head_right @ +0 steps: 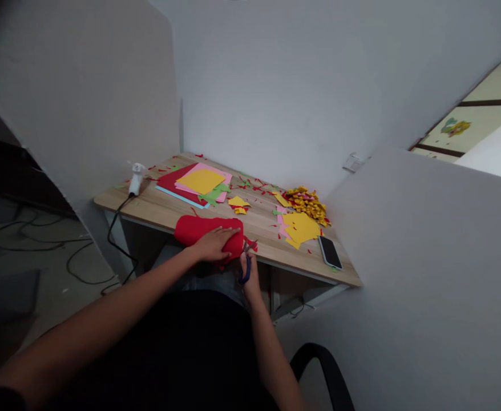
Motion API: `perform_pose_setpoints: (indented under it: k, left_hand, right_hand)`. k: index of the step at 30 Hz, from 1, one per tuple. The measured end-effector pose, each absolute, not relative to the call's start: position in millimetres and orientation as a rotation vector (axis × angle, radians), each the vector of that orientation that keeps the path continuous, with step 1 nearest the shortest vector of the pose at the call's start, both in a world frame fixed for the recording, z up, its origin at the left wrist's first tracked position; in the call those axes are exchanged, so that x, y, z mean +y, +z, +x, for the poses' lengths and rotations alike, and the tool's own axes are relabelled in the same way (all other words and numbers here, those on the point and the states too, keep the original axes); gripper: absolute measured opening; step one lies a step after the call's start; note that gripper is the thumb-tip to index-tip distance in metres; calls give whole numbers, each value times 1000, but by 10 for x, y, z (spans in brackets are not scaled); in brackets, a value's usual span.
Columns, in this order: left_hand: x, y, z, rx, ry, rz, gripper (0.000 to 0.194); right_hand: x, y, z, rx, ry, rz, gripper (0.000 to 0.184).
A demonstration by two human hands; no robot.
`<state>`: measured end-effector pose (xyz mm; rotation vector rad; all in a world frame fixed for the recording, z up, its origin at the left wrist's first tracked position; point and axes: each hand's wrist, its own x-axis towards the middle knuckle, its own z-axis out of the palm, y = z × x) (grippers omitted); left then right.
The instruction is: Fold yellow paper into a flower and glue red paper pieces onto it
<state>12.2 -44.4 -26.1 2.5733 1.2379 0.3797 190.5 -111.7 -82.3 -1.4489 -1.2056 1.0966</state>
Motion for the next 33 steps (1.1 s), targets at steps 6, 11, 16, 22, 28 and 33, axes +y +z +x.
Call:
perform_pose_setpoints:
  k: [6, 11, 16, 22, 28, 33]
  left_hand:
    - [-448, -245, 129, 1233, 390, 2558, 85]
    - [-459, -230, 134, 1239, 393, 2530, 81]
    - [-435, -261, 142, 1243, 421, 2525, 77]
    - [-430, -288, 152, 1249, 450, 2520, 68]
    - [-436, -292, 153, 1246, 468, 2520, 68]
    - [-417, -309, 153, 1248, 474, 2523, 69]
  right_hand:
    - [-1303, -817, 1769, -862, 1373, -1126, 76]
    - [-1439, -773, 1769, -734, 1443, -966, 87]
    - [-1474, -741, 1777, -623, 1513, -800, 79]
    - [-1516, -749, 1751, -632, 1553, -732, 53]
    - [-1541, -749, 1694, -718, 1514, -837, 34]
    - [-1434, -648, 1693, -816, 1486, -993, 38]
